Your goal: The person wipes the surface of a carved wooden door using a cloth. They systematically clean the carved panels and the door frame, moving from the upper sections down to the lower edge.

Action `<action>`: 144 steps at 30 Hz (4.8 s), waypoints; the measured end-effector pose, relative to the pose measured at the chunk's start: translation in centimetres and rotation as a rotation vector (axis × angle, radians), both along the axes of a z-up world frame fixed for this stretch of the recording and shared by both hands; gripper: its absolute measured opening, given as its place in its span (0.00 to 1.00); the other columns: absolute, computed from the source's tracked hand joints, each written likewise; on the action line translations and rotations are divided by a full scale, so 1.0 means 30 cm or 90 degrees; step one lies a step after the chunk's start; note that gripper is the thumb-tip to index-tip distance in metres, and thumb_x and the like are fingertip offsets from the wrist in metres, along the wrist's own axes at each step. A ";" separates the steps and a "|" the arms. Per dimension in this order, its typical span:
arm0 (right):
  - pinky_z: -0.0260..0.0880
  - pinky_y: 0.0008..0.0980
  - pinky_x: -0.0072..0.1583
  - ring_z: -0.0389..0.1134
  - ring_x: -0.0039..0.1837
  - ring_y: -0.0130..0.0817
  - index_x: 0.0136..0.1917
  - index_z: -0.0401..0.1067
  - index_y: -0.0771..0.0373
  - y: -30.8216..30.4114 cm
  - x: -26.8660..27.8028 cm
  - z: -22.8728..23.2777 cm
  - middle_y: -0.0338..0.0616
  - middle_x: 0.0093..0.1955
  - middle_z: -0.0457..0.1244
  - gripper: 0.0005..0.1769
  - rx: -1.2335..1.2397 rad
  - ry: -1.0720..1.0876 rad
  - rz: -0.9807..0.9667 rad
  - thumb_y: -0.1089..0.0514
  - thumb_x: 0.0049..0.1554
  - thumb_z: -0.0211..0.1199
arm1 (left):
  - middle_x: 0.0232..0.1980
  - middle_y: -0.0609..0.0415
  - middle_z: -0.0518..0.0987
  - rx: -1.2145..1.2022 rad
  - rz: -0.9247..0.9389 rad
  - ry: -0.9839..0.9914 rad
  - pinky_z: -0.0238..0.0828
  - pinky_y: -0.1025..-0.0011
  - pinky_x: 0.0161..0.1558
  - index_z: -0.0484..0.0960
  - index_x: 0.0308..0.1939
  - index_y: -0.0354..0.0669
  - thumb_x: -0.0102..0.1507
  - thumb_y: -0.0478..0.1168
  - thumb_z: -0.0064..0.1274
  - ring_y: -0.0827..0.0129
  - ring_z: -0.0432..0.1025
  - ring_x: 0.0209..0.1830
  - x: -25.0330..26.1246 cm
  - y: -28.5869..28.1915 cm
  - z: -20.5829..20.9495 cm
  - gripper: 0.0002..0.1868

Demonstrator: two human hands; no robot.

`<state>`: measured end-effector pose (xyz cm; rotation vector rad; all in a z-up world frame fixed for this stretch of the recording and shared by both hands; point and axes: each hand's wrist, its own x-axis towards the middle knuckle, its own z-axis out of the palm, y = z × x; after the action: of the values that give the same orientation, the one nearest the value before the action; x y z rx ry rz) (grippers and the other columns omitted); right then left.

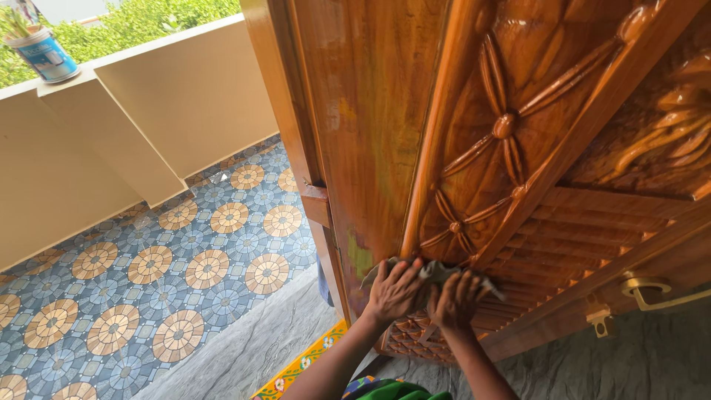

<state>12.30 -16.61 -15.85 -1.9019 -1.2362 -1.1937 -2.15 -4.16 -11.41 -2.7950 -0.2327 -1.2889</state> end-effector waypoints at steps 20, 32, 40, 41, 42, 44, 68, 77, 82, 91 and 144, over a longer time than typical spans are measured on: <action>0.14 0.71 0.77 0.28 0.88 0.52 0.82 0.55 0.32 0.175 -0.189 0.389 0.39 0.89 0.34 0.29 -0.057 -0.146 -0.013 0.39 0.69 0.42 | 0.81 0.37 0.55 0.019 0.228 -0.158 0.29 0.36 0.79 0.74 0.69 0.48 0.69 0.53 0.44 0.40 0.44 0.83 -0.016 0.169 -0.059 0.27; 0.26 0.58 0.80 0.41 0.85 0.50 0.76 0.67 0.59 0.141 -0.123 0.330 0.48 0.83 0.49 0.32 -0.075 -0.044 0.039 0.40 0.67 0.46 | 0.82 0.35 0.51 -0.026 0.192 -0.153 0.20 0.38 0.78 0.65 0.76 0.38 0.70 0.54 0.42 0.41 0.37 0.84 -0.008 0.084 0.082 0.35; 0.19 0.65 0.80 0.32 0.86 0.56 0.81 0.65 0.51 -0.001 0.031 0.686 0.50 0.87 0.41 0.34 -0.025 -0.063 -0.053 0.34 0.70 0.42 | 0.78 0.45 0.64 0.061 0.152 -0.134 0.31 0.37 0.78 0.77 0.68 0.48 0.70 0.58 0.46 0.49 0.50 0.83 0.074 -0.021 0.541 0.28; 0.20 0.66 0.81 0.31 0.87 0.57 0.82 0.63 0.50 -0.028 0.056 0.725 0.50 0.88 0.39 0.34 -0.014 -0.063 -0.059 0.33 0.71 0.42 | 0.77 0.45 0.65 0.060 0.145 -0.114 0.32 0.37 0.78 0.78 0.67 0.48 0.69 0.59 0.47 0.49 0.51 0.82 0.088 -0.037 0.578 0.28; 0.20 0.67 0.81 0.29 0.87 0.58 0.84 0.61 0.49 -0.056 0.076 0.754 0.50 0.88 0.37 0.34 -0.006 -0.065 -0.067 0.32 0.73 0.41 | 0.78 0.47 0.65 0.077 0.142 -0.120 0.32 0.38 0.78 0.77 0.67 0.49 0.70 0.60 0.47 0.51 0.51 0.82 0.109 -0.057 0.608 0.29; 0.21 0.70 0.81 0.29 0.88 0.59 0.85 0.54 0.49 -0.091 0.103 0.793 0.50 0.88 0.36 0.36 0.043 -0.036 -0.065 0.32 0.72 0.39 | 0.80 0.51 0.64 0.111 0.138 -0.133 0.32 0.40 0.79 0.77 0.69 0.50 0.70 0.62 0.47 0.55 0.51 0.82 0.154 -0.095 0.655 0.30; 0.22 0.77 0.80 0.27 0.87 0.68 0.86 0.49 0.43 -0.011 -0.010 0.863 0.56 0.88 0.31 0.32 0.046 -0.003 -0.081 0.35 0.74 0.35 | 0.80 0.57 0.66 0.125 0.117 -0.154 0.28 0.46 0.81 0.80 0.62 0.55 0.73 0.65 0.45 0.59 0.49 0.84 0.078 0.007 0.744 0.25; 0.21 0.79 0.78 0.23 0.89 0.61 0.84 0.58 0.29 0.229 -0.181 0.708 0.46 0.90 0.31 0.27 -0.056 -0.132 -0.072 0.33 0.75 0.45 | 0.82 0.43 0.55 0.078 0.225 -0.211 0.28 0.42 0.80 0.79 0.69 0.61 0.72 0.64 0.44 0.48 0.40 0.86 -0.083 0.239 0.457 0.27; 0.21 0.78 0.76 0.25 0.88 0.58 0.81 0.63 0.27 0.291 -0.207 0.490 0.44 0.89 0.36 0.26 -0.086 -0.186 -0.063 0.33 0.71 0.52 | 0.86 0.41 0.44 0.055 0.189 -0.275 0.39 0.27 0.77 0.70 0.72 0.59 0.72 0.60 0.45 0.43 0.38 0.85 -0.129 0.296 0.268 0.27; 0.27 0.61 0.81 0.36 0.86 0.57 0.83 0.65 0.32 0.337 -0.200 0.075 0.44 0.87 0.47 0.27 -0.163 -0.209 0.040 0.36 0.73 0.50 | 0.86 0.40 0.33 -0.024 0.170 -0.230 0.48 0.26 0.75 0.59 0.78 0.49 0.74 0.55 0.42 0.27 0.48 0.81 -0.175 0.305 -0.068 0.31; 0.09 0.58 0.81 0.26 0.89 0.42 0.89 0.38 0.45 -0.003 0.139 -0.153 0.35 0.91 0.28 0.37 -0.224 -0.268 0.006 0.33 0.74 0.39 | 0.88 0.62 0.32 0.053 0.098 -0.032 0.14 0.32 0.78 0.58 0.81 0.62 0.73 0.62 0.49 0.54 0.28 0.88 0.078 0.047 -0.430 0.36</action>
<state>16.48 -16.70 -20.44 -1.9378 -1.7738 -1.5035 0.19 -2.76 -24.32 -2.6207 -0.3796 -1.3036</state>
